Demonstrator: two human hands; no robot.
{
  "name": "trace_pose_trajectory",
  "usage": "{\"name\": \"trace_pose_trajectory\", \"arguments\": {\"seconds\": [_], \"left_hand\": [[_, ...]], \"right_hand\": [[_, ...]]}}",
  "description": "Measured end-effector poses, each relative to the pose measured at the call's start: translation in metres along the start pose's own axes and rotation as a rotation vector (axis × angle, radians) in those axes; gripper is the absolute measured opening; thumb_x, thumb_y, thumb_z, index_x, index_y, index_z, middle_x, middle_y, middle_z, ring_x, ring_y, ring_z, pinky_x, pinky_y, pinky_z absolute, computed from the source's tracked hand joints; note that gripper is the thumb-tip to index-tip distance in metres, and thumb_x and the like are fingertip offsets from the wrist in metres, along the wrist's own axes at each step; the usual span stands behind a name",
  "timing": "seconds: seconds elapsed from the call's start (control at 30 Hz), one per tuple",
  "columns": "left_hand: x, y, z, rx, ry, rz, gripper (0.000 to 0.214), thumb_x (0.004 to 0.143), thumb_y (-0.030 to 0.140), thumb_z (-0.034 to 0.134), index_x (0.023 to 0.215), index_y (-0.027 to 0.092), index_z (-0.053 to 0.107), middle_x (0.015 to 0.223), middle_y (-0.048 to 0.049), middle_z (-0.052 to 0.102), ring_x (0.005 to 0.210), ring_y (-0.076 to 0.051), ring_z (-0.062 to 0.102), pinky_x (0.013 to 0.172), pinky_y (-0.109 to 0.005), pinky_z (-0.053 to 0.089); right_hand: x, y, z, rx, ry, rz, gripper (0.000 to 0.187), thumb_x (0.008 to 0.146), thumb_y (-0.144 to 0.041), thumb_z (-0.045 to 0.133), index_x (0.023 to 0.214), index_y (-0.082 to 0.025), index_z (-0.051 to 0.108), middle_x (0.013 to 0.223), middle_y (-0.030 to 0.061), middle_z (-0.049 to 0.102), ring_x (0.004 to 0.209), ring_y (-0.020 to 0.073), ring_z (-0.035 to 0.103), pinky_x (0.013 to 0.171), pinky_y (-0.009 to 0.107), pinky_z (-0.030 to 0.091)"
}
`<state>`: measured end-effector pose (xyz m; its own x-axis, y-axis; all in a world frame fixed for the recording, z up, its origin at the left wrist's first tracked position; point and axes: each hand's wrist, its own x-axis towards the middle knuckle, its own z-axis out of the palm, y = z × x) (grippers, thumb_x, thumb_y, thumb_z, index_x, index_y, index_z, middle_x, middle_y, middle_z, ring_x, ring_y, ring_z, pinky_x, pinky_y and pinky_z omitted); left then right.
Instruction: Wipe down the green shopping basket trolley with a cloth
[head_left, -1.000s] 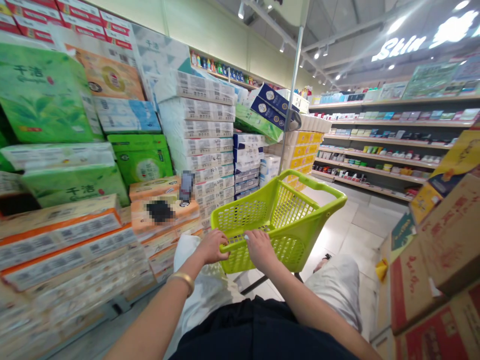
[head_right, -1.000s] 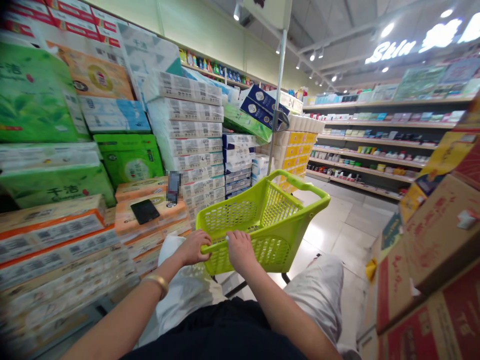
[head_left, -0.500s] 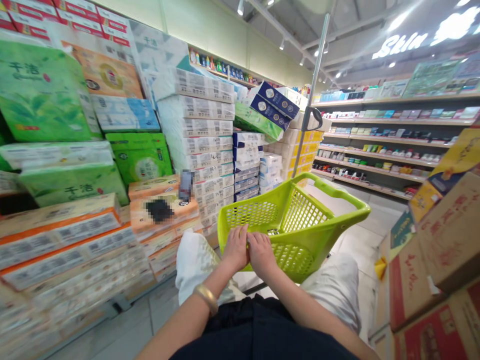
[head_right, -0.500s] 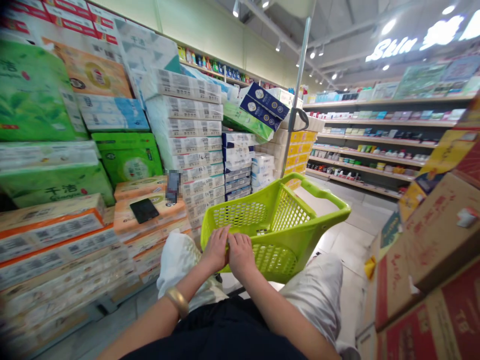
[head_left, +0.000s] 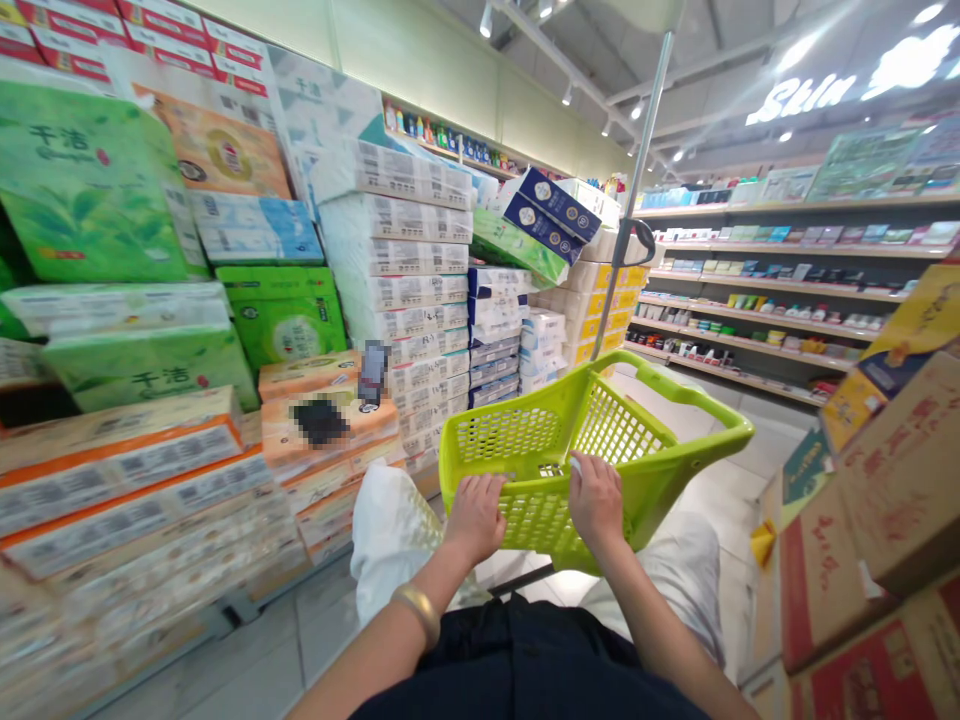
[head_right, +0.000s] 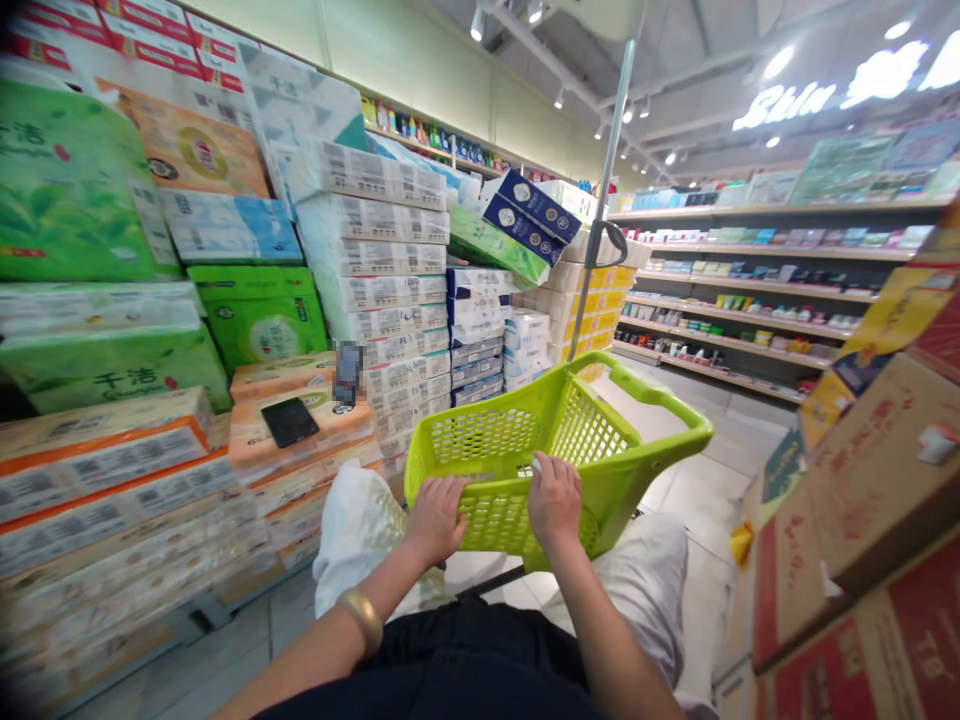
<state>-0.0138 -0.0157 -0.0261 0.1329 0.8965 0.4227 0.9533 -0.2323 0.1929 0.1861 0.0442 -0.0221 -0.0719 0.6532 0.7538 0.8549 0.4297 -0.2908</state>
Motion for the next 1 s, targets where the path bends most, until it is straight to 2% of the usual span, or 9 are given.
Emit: {"name": "trace_pose_trajectory", "arguments": {"seconds": [0.1, 0.23, 0.3, 0.43, 0.5, 0.6, 0.7, 0.77, 1.0], "left_hand": [[-0.002, 0.002, 0.000, 0.007, 0.001, -0.021, 0.047, 0.069, 0.017, 0.054, 0.116, 0.021, 0.052, 0.104, -0.0086, 0.059, 0.101, -0.027, 0.052, 0.095, -0.042, 0.037], [-0.004, 0.002, 0.000, 0.015, -0.004, -0.014, 0.046, 0.069, 0.018, 0.054, 0.115, 0.021, 0.052, 0.104, -0.0086, 0.059, 0.099, -0.027, 0.052, 0.093, -0.042, 0.038], [-0.005, 0.002, -0.001, 0.023, 0.000, -0.011, 0.047, 0.069, 0.017, 0.054, 0.116, 0.021, 0.052, 0.104, -0.0086, 0.059, 0.099, -0.027, 0.052, 0.094, -0.042, 0.038], [-0.006, 0.002, -0.003, 0.025, 0.007, -0.013, 0.048, 0.069, 0.017, 0.054, 0.117, 0.019, 0.052, 0.104, -0.0091, 0.058, 0.101, -0.027, 0.051, 0.097, -0.041, 0.036], [-0.007, 0.004, -0.003, 0.031, 0.012, -0.015, 0.048, 0.069, 0.017, 0.054, 0.117, 0.018, 0.052, 0.104, -0.0095, 0.058, 0.101, -0.027, 0.051, 0.097, -0.042, 0.036], [-0.007, 0.006, -0.002, 0.045, 0.018, -0.017, 0.047, 0.070, 0.018, 0.054, 0.116, 0.017, 0.052, 0.103, -0.0100, 0.058, 0.101, -0.028, 0.051, 0.096, -0.043, 0.037], [-0.009, 0.007, -0.001, 0.057, 0.023, -0.011, 0.045, 0.070, 0.018, 0.053, 0.115, 0.017, 0.052, 0.104, -0.0098, 0.058, 0.100, -0.027, 0.051, 0.095, -0.042, 0.037], [-0.009, 0.006, 0.000, 0.064, 0.027, -0.008, 0.044, 0.070, 0.018, 0.053, 0.115, 0.017, 0.053, 0.103, -0.0098, 0.057, 0.099, -0.027, 0.051, 0.095, -0.042, 0.038], [-0.011, 0.008, 0.002, 0.083, 0.048, -0.022, 0.046, 0.070, 0.018, 0.055, 0.116, 0.018, 0.052, 0.104, -0.0091, 0.057, 0.099, -0.027, 0.050, 0.097, -0.043, 0.037]], "right_hand": [[-0.006, -0.021, 0.008, 0.003, -0.028, -0.021, 0.030, 0.093, -0.020, 0.038, 0.110, -0.019, 0.063, 0.096, 0.0096, 0.063, 0.093, 0.0235, 0.052, 0.090, 0.039, 0.035], [-0.019, -0.053, 0.022, 0.101, -0.165, -0.236, 0.031, 0.092, -0.015, 0.040, 0.114, -0.021, 0.061, 0.100, 0.0076, 0.064, 0.096, 0.0210, 0.053, 0.094, 0.037, 0.035], [-0.018, -0.049, 0.021, 0.105, -0.170, -0.233, 0.031, 0.093, -0.016, 0.039, 0.115, -0.021, 0.060, 0.101, 0.0075, 0.064, 0.096, 0.0208, 0.053, 0.095, 0.037, 0.035], [-0.006, -0.014, 0.007, 0.007, -0.007, -0.039, 0.030, 0.095, -0.022, 0.037, 0.113, -0.017, 0.061, 0.101, 0.0102, 0.063, 0.098, 0.0239, 0.052, 0.095, 0.040, 0.035], [-0.004, -0.006, 0.003, -0.024, 0.049, 0.011, 0.030, 0.095, -0.023, 0.037, 0.112, -0.017, 0.061, 0.102, 0.0106, 0.062, 0.100, 0.0247, 0.051, 0.096, 0.041, 0.035], [-0.011, -0.022, 0.009, 0.003, 0.023, -0.033, 0.029, 0.094, -0.020, 0.038, 0.111, -0.018, 0.062, 0.101, 0.0095, 0.062, 0.100, 0.0241, 0.051, 0.097, 0.041, 0.035], [-0.023, -0.049, 0.019, 0.097, -0.091, -0.201, 0.030, 0.093, -0.015, 0.039, 0.113, -0.020, 0.061, 0.103, 0.0085, 0.063, 0.101, 0.0219, 0.052, 0.100, 0.038, 0.034], [-0.027, -0.056, 0.022, 0.134, -0.138, -0.254, 0.031, 0.093, -0.015, 0.039, 0.114, -0.021, 0.061, 0.105, 0.0078, 0.064, 0.102, 0.0207, 0.052, 0.101, 0.037, 0.034], [-0.013, -0.018, 0.009, -0.001, 0.038, 0.027, 0.033, 0.096, -0.025, 0.035, 0.116, -0.017, 0.060, 0.106, 0.0116, 0.063, 0.104, 0.0239, 0.052, 0.102, 0.045, 0.032]]}}
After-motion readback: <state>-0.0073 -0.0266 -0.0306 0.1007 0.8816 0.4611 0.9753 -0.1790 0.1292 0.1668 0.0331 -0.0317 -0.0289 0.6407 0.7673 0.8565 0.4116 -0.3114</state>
